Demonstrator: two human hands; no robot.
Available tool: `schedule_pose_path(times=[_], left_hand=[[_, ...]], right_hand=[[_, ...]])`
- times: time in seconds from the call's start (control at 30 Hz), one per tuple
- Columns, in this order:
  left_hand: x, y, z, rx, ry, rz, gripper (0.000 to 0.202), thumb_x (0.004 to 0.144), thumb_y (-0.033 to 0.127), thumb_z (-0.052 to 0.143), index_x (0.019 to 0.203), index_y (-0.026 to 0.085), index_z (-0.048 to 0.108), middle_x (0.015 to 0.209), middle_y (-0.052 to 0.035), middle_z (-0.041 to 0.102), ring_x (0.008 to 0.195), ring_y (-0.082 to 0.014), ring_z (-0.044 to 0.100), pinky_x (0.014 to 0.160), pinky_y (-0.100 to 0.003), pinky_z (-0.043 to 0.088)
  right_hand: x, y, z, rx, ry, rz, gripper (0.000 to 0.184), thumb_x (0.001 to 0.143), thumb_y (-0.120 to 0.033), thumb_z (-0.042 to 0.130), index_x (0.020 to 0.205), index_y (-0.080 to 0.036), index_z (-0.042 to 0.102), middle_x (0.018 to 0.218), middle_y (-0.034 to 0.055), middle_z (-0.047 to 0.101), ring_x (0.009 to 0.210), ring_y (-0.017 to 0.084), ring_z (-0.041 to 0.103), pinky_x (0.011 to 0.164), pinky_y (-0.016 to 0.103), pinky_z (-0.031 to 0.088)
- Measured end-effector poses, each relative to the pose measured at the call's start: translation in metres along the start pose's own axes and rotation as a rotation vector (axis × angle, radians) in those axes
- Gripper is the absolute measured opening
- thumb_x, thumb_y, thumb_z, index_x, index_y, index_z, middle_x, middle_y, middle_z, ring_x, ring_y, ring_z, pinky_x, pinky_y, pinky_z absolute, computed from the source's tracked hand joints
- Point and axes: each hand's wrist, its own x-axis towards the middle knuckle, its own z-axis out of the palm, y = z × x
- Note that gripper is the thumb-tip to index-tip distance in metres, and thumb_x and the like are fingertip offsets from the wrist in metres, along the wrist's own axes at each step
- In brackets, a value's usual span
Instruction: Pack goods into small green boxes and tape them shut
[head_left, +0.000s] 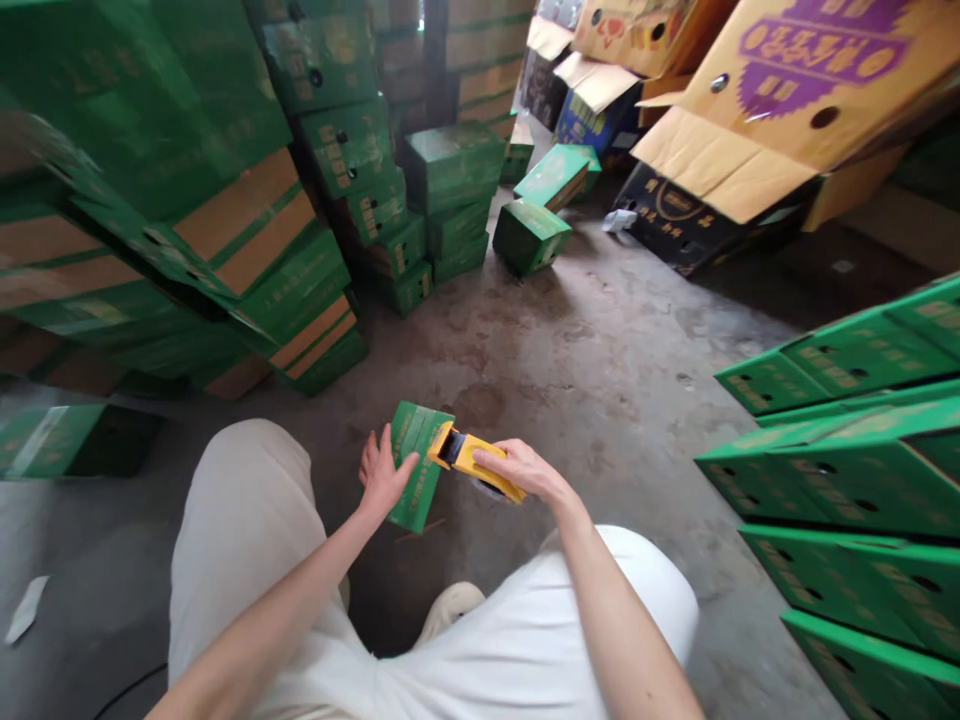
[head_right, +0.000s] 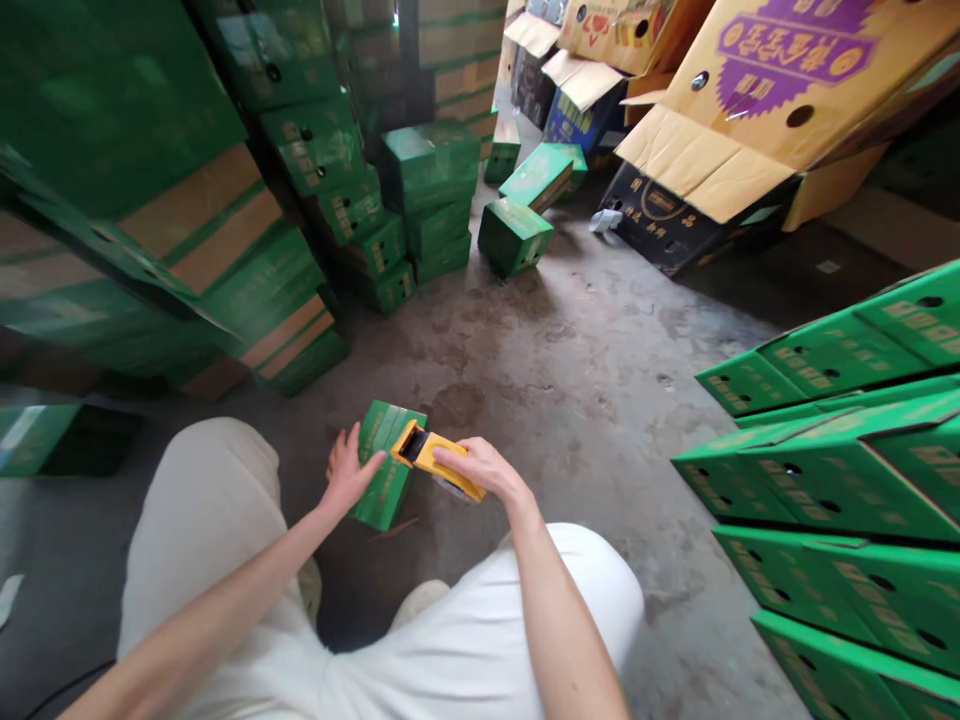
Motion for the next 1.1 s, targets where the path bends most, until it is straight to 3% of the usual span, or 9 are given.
schedule_pose_path(times=[0.07, 0.13, 0.2, 0.3, 0.4, 0.57, 0.77, 0.87, 1.1], left_hand=[[0.009, -0.001, -0.020, -0.302, -0.131, -0.107, 0.073, 0.093, 0.072, 0.051, 0.144, 0.020, 0.055, 0.150, -0.0223, 0.055, 0.139, -0.0375, 0.053, 0.107, -0.055, 0.049], [0.013, 0.002, -0.033, -0.610, -0.411, -0.333, 0.069, 0.093, 0.075, 0.051, 0.127, 0.016, 0.066, 0.131, -0.0215, 0.068, 0.121, -0.0309, 0.068, 0.098, -0.044, 0.058], [0.015, 0.007, -0.040, -0.856, -0.672, -0.574, 0.061, 0.088, 0.071, 0.065, 0.112, 0.015, 0.071, 0.115, -0.0188, 0.074, 0.106, -0.0254, 0.074, 0.090, -0.036, 0.062], [0.014, 0.011, -0.042, -1.085, -0.774, -0.722, 0.037, 0.079, 0.044, 0.087, 0.099, 0.017, 0.073, 0.094, -0.0085, 0.076, 0.082, -0.0154, 0.074, 0.077, -0.026, 0.061], [0.013, 0.010, -0.042, -1.139, -0.725, -0.701, 0.031, 0.069, 0.030, 0.095, 0.089, 0.017, 0.074, 0.076, -0.0012, 0.071, 0.063, -0.0087, 0.066, 0.064, -0.020, 0.056], [0.020, 0.001, -0.044, -0.954, -0.550, -0.516, 0.037, 0.060, 0.039, 0.096, 0.078, 0.013, 0.076, 0.064, -0.0007, 0.066, 0.056, -0.0088, 0.060, 0.055, -0.019, 0.047], [0.060, -0.036, -0.078, -0.720, -0.096, -0.303, 0.025, 0.064, 0.037, 0.088, 0.072, 0.017, 0.076, 0.062, 0.0006, 0.065, 0.058, -0.0102, 0.055, 0.056, -0.020, 0.041], [0.073, -0.055, -0.081, -0.665, -0.060, -0.239, 0.022, 0.070, 0.038, 0.082, 0.074, 0.018, 0.075, 0.062, 0.0007, 0.064, 0.058, -0.0113, 0.054, 0.057, -0.022, 0.041], [0.080, -0.075, -0.057, -0.597, -0.026, -0.233, 0.025, 0.076, 0.041, 0.075, 0.082, 0.016, 0.075, 0.065, 0.0001, 0.065, 0.059, -0.0129, 0.057, 0.059, -0.023, 0.043]], right_hand=[[0.003, -0.004, 0.004, -0.039, -0.032, -0.038, 0.063, 0.083, -0.077, 0.057, 0.077, -0.015, 0.068, 0.066, -0.0012, 0.059, 0.061, 0.012, 0.049, 0.052, 0.022, 0.031], [0.007, -0.010, 0.008, -0.054, -0.057, -0.062, 0.062, 0.083, -0.076, 0.057, 0.077, -0.015, 0.068, 0.066, -0.0019, 0.058, 0.061, 0.012, 0.048, 0.053, 0.022, 0.031], [0.009, -0.016, 0.011, -0.052, -0.078, -0.074, 0.061, 0.083, -0.075, 0.056, 0.078, -0.016, 0.067, 0.067, -0.0024, 0.058, 0.062, 0.011, 0.048, 0.053, 0.022, 0.031], [0.010, -0.025, 0.018, -0.066, -0.099, -0.071, 0.060, 0.083, -0.075, 0.056, 0.077, -0.016, 0.065, 0.067, -0.0024, 0.058, 0.061, 0.012, 0.049, 0.052, 0.021, 0.032], [0.011, -0.032, 0.028, -0.036, -0.136, -0.034, 0.056, 0.082, -0.073, 0.058, 0.078, -0.017, 0.064, 0.068, -0.0012, 0.062, 0.060, 0.013, 0.053, 0.052, 0.021, 0.036], [0.014, -0.040, 0.042, -0.032, -0.178, 0.029, 0.056, 0.084, -0.072, 0.056, 0.085, -0.017, 0.066, 0.073, 0.0007, 0.067, 0.061, 0.014, 0.058, 0.052, 0.022, 0.038], [-0.003, -0.015, 0.025, -0.254, -0.100, 0.023, 0.052, 0.086, -0.069, 0.057, 0.075, -0.018, 0.061, 0.069, -0.0009, 0.058, 0.063, 0.013, 0.049, 0.052, 0.025, 0.030], [-0.009, 0.000, 0.016, -0.333, -0.074, 0.078, 0.053, 0.087, -0.069, 0.055, 0.075, -0.018, 0.060, 0.070, -0.0003, 0.059, 0.064, 0.014, 0.050, 0.053, 0.026, 0.029], [-0.002, -0.002, 0.026, -0.359, -0.030, 0.116, 0.055, 0.086, -0.071, 0.056, 0.077, -0.017, 0.064, 0.073, 0.0014, 0.063, 0.067, 0.015, 0.054, 0.055, 0.026, 0.030]])
